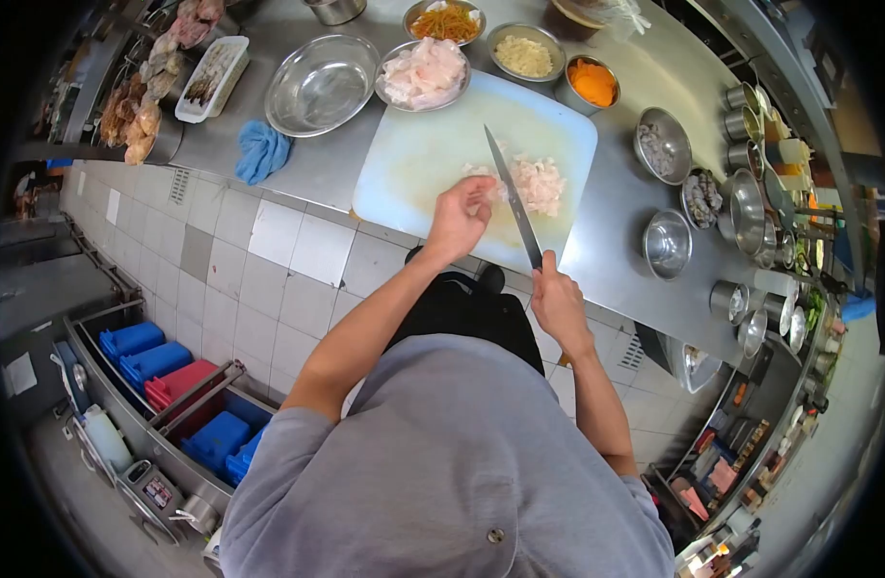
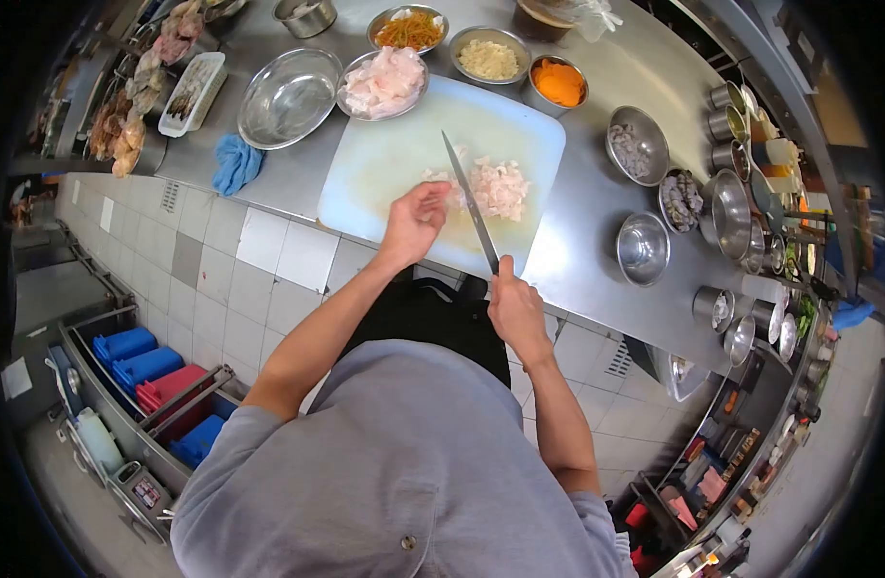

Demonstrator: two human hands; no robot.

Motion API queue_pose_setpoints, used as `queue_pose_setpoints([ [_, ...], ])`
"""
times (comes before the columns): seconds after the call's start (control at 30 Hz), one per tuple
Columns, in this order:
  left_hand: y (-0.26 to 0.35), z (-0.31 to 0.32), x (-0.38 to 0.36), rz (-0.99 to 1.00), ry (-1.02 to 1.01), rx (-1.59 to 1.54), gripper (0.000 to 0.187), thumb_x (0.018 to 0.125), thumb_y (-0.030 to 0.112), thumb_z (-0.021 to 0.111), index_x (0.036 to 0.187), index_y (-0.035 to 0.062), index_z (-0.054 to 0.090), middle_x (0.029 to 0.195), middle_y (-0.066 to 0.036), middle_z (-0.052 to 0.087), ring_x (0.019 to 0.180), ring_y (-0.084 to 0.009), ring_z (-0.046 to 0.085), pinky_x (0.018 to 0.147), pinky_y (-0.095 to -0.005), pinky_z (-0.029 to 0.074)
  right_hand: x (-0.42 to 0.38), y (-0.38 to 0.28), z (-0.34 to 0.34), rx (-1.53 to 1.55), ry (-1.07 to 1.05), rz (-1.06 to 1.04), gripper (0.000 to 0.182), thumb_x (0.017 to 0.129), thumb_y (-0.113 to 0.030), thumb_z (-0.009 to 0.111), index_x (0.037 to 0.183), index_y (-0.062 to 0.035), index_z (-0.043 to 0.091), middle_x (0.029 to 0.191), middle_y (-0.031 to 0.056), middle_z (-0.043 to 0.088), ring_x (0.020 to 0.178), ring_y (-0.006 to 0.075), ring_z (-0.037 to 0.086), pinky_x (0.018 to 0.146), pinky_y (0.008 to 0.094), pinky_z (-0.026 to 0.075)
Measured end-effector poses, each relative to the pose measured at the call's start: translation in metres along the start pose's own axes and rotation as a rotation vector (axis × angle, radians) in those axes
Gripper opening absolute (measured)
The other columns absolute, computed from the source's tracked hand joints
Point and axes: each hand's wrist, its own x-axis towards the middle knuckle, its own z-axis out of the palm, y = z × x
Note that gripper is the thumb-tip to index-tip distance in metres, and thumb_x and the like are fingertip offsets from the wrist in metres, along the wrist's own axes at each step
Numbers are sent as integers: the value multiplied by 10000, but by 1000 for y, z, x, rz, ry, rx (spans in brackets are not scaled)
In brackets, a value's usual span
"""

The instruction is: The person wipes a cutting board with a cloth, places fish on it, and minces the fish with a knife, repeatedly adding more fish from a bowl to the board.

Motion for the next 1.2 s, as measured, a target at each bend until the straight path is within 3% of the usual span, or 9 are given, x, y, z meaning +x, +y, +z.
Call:
queue_pose_setpoints([
  [0.23, 29, -81, 79, 244, 206, 416, 269, 874, 18, 716, 1142, 13, 733, 1063, -117, 745, 913, -214, 698, 793, -349, 560, -17, -12, 21, 52, 71, -173, 167, 1041, -100, 576, 1127, -18, 458, 726, 265, 668, 735, 527, 667, 634, 621, 514],
  [0.33, 23, -107, 126, 298, 258, 568, 263, 874, 55, 721, 1133, 14, 738, 1049, -127, 749, 922, -235, 704, 822, -356, 565, -11, -9, 32, 93, 84, -112, 161, 1039, -106, 578, 1124, -26, 467, 735, 260, 668, 741, 525, 668, 634, 620, 514],
  [0.43, 34, -113, 153, 313, 239, 571, 261, 837, 37, 706, 1095, 3, 724, 1073, -193, 728, 974, -343, 711, 869, -441, 572, 0, 0, 30, 84, 146, -25, 165, 1044, -108, 565, 1139, -28, 457, 751, 257, 671, 741, 524, 666, 628, 614, 507],
  [0.57, 36, -111, 191, 645, 167, 794, 273, 834, 30, 662, 1097, 19, 732, 1144, -165, 743, 1088, -389, 682, 984, -478, 539, 9, 4, 3, 47, 189, 45, 166, 1050, -106, 547, 1152, -32, 439, 764, 262, 674, 736, 523, 658, 641, 620, 495],
  [0.67, 46, -104, 204, 444, -9, 961, 302, 840, 73, 689, 1136, 50, 744, 1169, -154, 757, 1150, -386, 662, 1021, -498, 508, 13, 8, -10, 68, 198, 51, 157, 1048, -104, 547, 1135, -31, 440, 759, 266, 668, 743, 524, 655, 652, 620, 493],
  [0.87, 56, -100, 211, 301, -62, 1276, 297, 823, 114, 735, 1119, 96, 749, 1056, -142, 776, 1112, -339, 686, 950, -525, 511, 17, 8, -18, 236, 240, 73, 159, 1045, -113, 556, 1128, -23, 455, 740, 272, 657, 749, 534, 641, 663, 616, 486],
  [1.03, 67, -114, 217, 177, -175, 1076, 367, 815, 130, 736, 1178, 82, 711, 1078, -197, 761, 1087, -371, 708, 941, -500, 539, 9, 1, -14, 362, 89, 62, 189, 1039, -136, 586, 1169, -31, 497, 752, 284, 655, 758, 542, 639, 677, 616, 482],
  [1.17, 92, -119, 211, 42, -186, 788, 428, 828, 131, 751, 1239, 64, 651, 1062, -205, 746, 1044, -372, 718, 920, -456, 565, -4, -4, 23, 180, -16, -161, 183, 1003, -89, 601, 1149, -7, 527, 774, 302, 665, 775, 539, 653, 687, 618, 485],
  [1.2, 96, -121, 208, 88, -164, 756, 430, 832, 130, 754, 1241, 60, 645, 1054, -194, 739, 1036, -360, 719, 919, -450, 563, -2, 4, 40, 157, 71, -284, 183, 992, -69, 595, 1142, 1, 517, 807, 310, 679, 790, 536, 663, 701, 635, 484],
])
